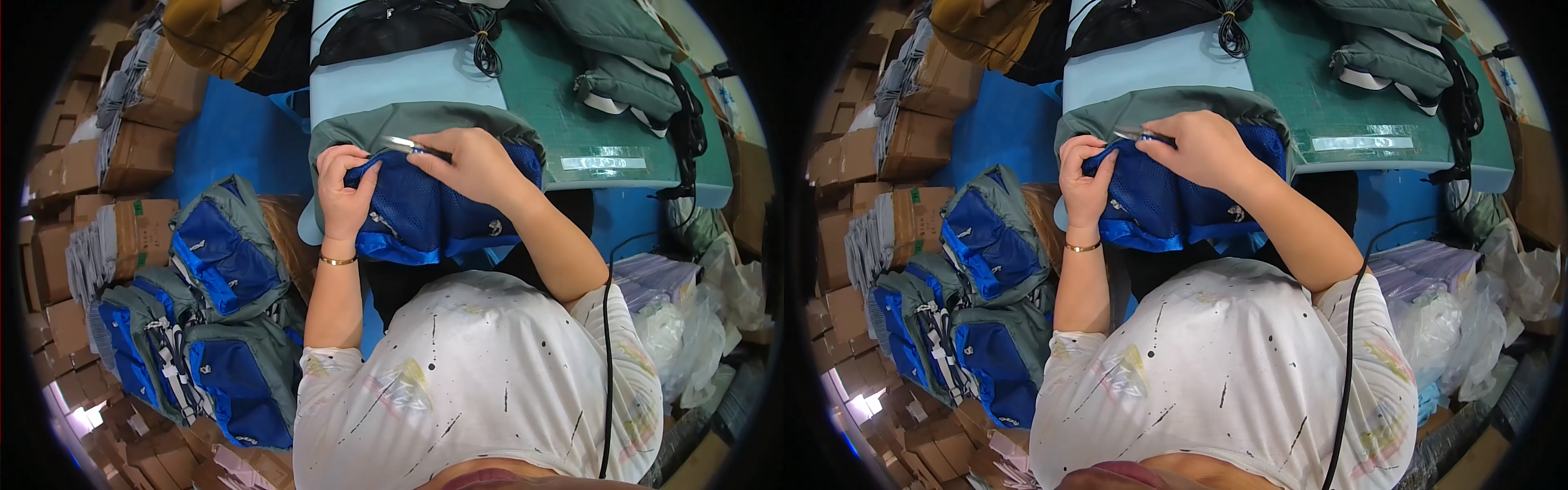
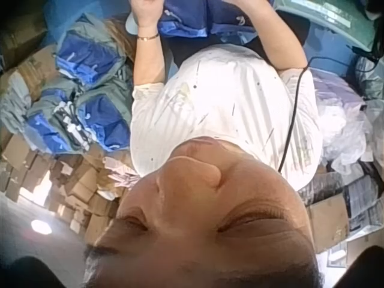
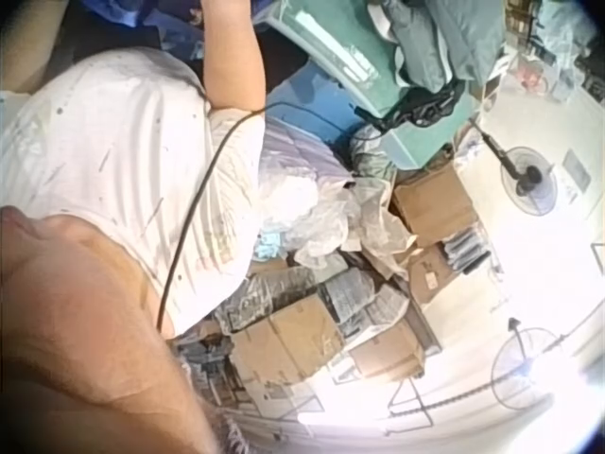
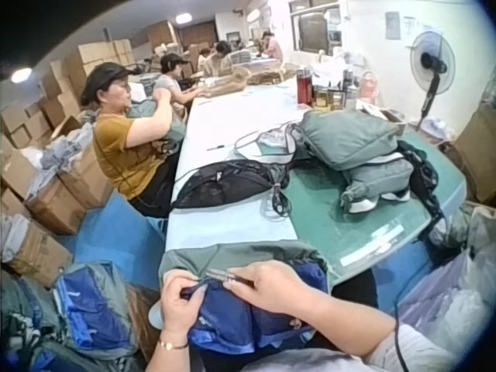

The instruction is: Assembling and finishing soft-sided bags by trimming threads and attaching components.

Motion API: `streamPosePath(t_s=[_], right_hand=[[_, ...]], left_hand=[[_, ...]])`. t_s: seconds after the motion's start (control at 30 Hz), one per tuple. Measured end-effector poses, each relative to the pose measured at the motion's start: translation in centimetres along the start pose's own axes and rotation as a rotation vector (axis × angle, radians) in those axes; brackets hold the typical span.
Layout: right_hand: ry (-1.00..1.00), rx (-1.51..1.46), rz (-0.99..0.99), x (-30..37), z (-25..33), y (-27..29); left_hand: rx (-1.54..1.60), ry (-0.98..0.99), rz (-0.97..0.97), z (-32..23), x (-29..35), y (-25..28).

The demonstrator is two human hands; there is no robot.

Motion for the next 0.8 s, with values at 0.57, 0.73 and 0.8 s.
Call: streamPosePath(t_s=[0.57, 0.73, 0.8], right_hand=[[-0.116, -0.275, 0.01, -0.6, -3.4, -1.1], [-0.035, -0.225, -0.032, 0.0, -2.8, -0.9], [-0.07, -0.237, -0.017, 0.0, -2.8, -0.9]], left_hand=[[0.091, 0.08, 0.12, 0.3, -0.9, 0.1], [-0.036, 0.099, 0.261, 0.1, -2.3, 0.7], [-0.06, 0.111, 0.257, -0.7, -2.6, 0.8]])
Point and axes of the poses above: each hand's wrist, its own x-axis away from the middle knuckle, its own y-axis out of the back of the hand, z = x × y, the point moved 4 cm from there along -x, towards the middle knuckle, and after that the axes turned 5 degrees about -x, right-handed, at the moved point
